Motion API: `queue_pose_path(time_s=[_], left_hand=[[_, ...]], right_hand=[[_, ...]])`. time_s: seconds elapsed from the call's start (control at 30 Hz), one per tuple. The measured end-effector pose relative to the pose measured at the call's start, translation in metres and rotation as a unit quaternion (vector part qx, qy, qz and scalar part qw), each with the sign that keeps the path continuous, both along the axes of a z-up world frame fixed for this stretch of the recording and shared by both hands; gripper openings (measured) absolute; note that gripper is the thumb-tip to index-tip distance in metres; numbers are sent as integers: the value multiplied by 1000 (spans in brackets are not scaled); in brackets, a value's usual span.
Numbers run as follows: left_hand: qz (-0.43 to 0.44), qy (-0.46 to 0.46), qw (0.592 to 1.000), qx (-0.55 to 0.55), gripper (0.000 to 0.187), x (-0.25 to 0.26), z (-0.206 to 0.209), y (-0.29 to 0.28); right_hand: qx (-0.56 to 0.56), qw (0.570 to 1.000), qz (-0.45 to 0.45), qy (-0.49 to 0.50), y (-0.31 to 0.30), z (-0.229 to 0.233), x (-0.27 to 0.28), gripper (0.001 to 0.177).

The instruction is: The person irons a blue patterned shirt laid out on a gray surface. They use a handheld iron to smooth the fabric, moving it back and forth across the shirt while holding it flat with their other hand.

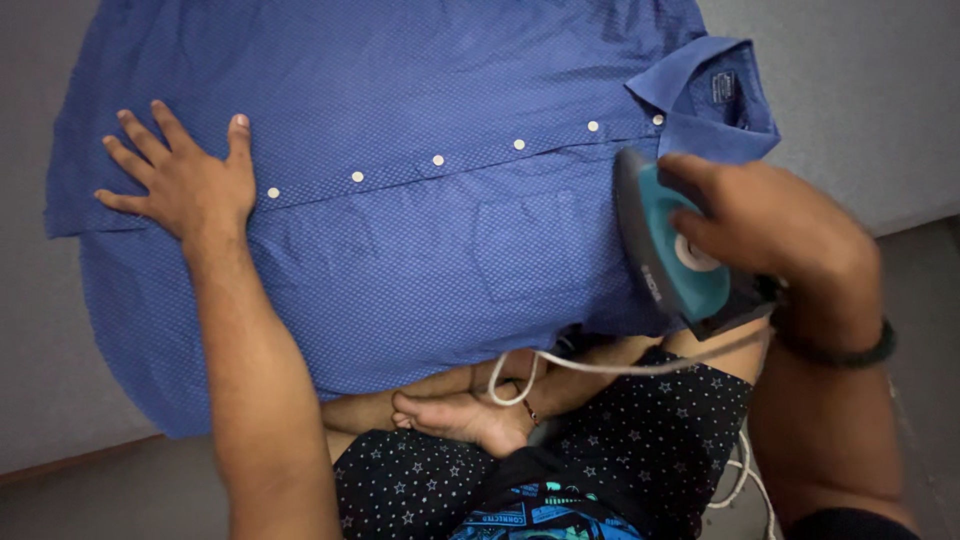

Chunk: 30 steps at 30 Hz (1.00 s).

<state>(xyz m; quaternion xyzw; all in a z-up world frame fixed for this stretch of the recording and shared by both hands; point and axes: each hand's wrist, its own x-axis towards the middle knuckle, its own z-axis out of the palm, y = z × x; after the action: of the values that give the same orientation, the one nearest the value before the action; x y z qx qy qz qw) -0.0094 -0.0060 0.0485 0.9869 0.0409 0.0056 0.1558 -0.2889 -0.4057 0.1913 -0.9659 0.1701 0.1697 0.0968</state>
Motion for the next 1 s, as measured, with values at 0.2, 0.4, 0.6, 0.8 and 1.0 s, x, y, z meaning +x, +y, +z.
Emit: queue_pose_path(time_s=[0.2, 0.4, 0.6, 0.8, 1.0], left_hand=[[3, -2, 1000, 0, 92, 1, -1, 1], [4, -6, 1000, -9, 93, 3, -2, 3], [-5, -5, 1000, -1, 92, 4, -6, 6], [-4, -7, 1000, -14, 93, 3, -6, 7], [-1, -9, 1000, -11, 93, 6, -6, 6]], right_hand=[[63, 993, 65, -74, 29, -15, 16, 67], [42, 997, 12, -66, 40, -17, 41, 61], [-44, 997, -59, -8, 49, -10, 41, 59], [-65, 991, -117, -29, 37, -14, 38, 50], [-82, 990, -117, -19, 12, -16, 23, 51]])
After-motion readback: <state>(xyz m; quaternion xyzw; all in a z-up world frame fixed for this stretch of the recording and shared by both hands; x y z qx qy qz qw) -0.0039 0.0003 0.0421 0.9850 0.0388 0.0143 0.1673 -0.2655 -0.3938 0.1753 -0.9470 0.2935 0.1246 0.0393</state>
